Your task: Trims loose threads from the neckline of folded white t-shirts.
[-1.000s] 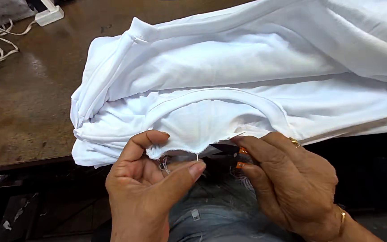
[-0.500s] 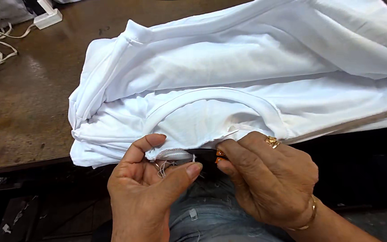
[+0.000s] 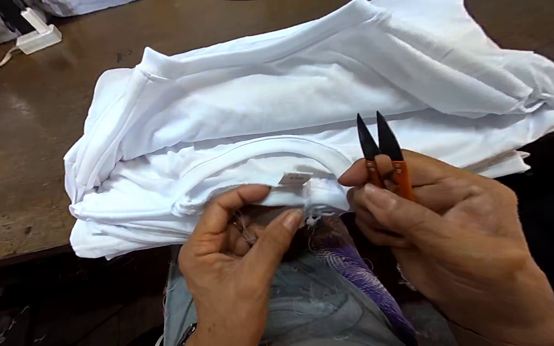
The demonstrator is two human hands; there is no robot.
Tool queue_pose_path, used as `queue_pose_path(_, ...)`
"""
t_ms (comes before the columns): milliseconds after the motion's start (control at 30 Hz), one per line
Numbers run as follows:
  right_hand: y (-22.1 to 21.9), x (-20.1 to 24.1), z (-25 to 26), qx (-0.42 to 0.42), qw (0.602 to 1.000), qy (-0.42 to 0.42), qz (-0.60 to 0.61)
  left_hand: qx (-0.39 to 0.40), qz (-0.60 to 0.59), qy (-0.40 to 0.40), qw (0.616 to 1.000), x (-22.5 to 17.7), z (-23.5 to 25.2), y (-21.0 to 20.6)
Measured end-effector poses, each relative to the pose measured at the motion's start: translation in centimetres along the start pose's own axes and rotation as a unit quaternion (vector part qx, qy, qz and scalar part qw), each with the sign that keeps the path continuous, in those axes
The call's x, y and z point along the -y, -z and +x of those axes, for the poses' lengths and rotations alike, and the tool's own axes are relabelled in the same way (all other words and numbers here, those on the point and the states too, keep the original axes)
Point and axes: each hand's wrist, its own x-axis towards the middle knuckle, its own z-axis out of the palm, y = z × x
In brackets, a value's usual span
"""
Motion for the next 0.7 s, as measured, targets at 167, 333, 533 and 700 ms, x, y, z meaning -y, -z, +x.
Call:
queue_pose_path(167, 0.6, 0.3, -0.4, -0.027, 0.989, 0.053, -0.138, -0.029, 0.023, -0.046, 0.998, 0.5, 0.9, -0.4)
queue_pose_path(333, -1.2, -0.2, 0.5, -0.011, 0.968, 0.13, -0.215, 0.005, 0.006, -0.043, 0.999, 0.3, 0.9, -0.8)
queue_pose_path(533, -0.7, -0.7, 1.0, 0.015, 0.894, 0.283, -0.348, 0.074, 0.012, -0.043, 0.996, 0.2, 1.3, 0.0)
queue_pose_path(700, -1.4, -0.5, -1.6, 0.047, 0.877, 0.282, -0.385, 0.062, -0.009, 0.026, 0.998, 0.1, 1.2, -0.6)
